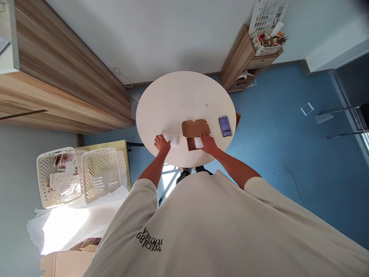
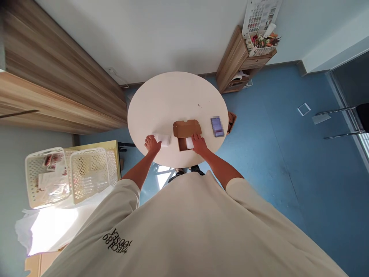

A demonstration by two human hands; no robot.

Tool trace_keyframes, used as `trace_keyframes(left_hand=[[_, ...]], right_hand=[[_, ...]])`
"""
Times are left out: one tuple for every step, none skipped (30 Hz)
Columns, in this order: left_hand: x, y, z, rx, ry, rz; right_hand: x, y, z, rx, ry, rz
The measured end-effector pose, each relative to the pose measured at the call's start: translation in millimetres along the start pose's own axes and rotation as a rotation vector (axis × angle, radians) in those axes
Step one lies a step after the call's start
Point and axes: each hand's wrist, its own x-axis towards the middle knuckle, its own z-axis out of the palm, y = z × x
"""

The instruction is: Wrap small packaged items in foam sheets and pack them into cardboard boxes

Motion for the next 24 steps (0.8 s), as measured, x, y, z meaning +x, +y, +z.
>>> trace_keyframes(left_hand=[[2.4, 1.2, 0.8, -0.023, -0.012, -0.040], [5.0, 2.0, 1.5, -0.041, -0.034, -0.072], [7.8, 2.4, 2.1, -0.052, -0.061, -0.097], [10.4, 2.6, 2.6, -0.056, -0.084, -0.115], [12.8, 2.5, 2.9, -0.054, -0.099, -0.129], [15.0, 2.4, 3.1, -0.048, -0.107, -0.142], [16.7, 2.1, 3.1, -0.042, -0.114, -0.155], [18.0, 1.8, 3.0, -0.037, -0.122, -0.160], [18.9, 1.3, 3.0, -0.033, -0.129, -0.155], [19.4, 0.8, 2.9, -0.029, -0.134, -0.143], [19.5, 0.1, 2.9, -0.027, -0.136, -0.124], [19.3, -0.7, 3.0, -0.027, -0.133, -0.104], [18.8, -1.6, 3.2, -0.033, -0.127, -0.086], [17.9, -2.4, 3.5, -0.046, -0.123, -0.073], [16.8, -3.1, 3.8, -0.063, -0.127, -0.064], [15.3, -3.6, 4.0, -0.080, -0.137, -0.051], [13.6, -3.8, 4.2, -0.093, -0.147, -0.035], [11.8, -3.6, 4.2, -0.102, -0.154, -0.017], [9.8, -3.3, 4.2, -0.105, -0.157, 0.003], [7.7, -2.7, 4.0, -0.104, -0.154, 0.015], [5.6, -2.2, 3.8, -0.100, -0.145, 0.017], [3.6, -1.8, 3.6, -0.094, -0.136, 0.015], [1.6, -1.6, 3.6, -0.091, -0.132, 0.014], [-0.4, -1.6, 3.7, -0.094, -0.131, 0.018]], right_hand=[[0.3, 0.3, 1.1, -0.011, -0.002, 0.000], [0.6, 0.7, 2.2, -0.021, -0.003, 0.001], [0.8, 1.1, 3.3, -0.029, -0.004, 0.003], [1.0, 1.4, 4.1, -0.033, -0.004, 0.004], [1.0, 1.7, 4.8, -0.034, -0.003, 0.005], [1.0, 1.9, 5.1, -0.035, -0.003, 0.004], [1.0, 2.0, 5.2, -0.038, -0.004, 0.002], [0.9, 2.1, 5.2, -0.040, -0.005, 0.001], [0.9, 2.1, 5.1, -0.040, -0.007, 0.000], [1.0, 2.1, 5.0, -0.038, -0.008, -0.001], [1.1, 2.1, 5.1, -0.034, -0.009, -0.001], [1.4, 2.1, 5.3, -0.029, -0.009, -0.001], [1.6, 2.3, 5.8, -0.026, -0.007, -0.001], [1.9, 2.5, 6.3, -0.025, -0.006, -0.001], [2.2, 2.8, 7.1, -0.026, -0.005, -0.001], [2.5, 3.1, 7.8, -0.025, -0.005, -0.001], [2.7, 3.4, 8.6, -0.023, -0.004, -0.001], [2.8, 3.7, 9.4, -0.020, -0.003, -0.001], [2.9, 4.0, 10.0, -0.018, -0.002, -0.002], [2.9, 4.2, 10.5, -0.017, 0.001, -0.003], [2.9, 4.3, 10.9, -0.019, 0.004, -0.005], [2.9, 4.3, 11.2, -0.022, 0.006, -0.005], [2.9, 4.3, 11.4, -0.026, 0.007, -0.004], [2.9, 4.3, 11.4, -0.030, 0.006, -0.002]])
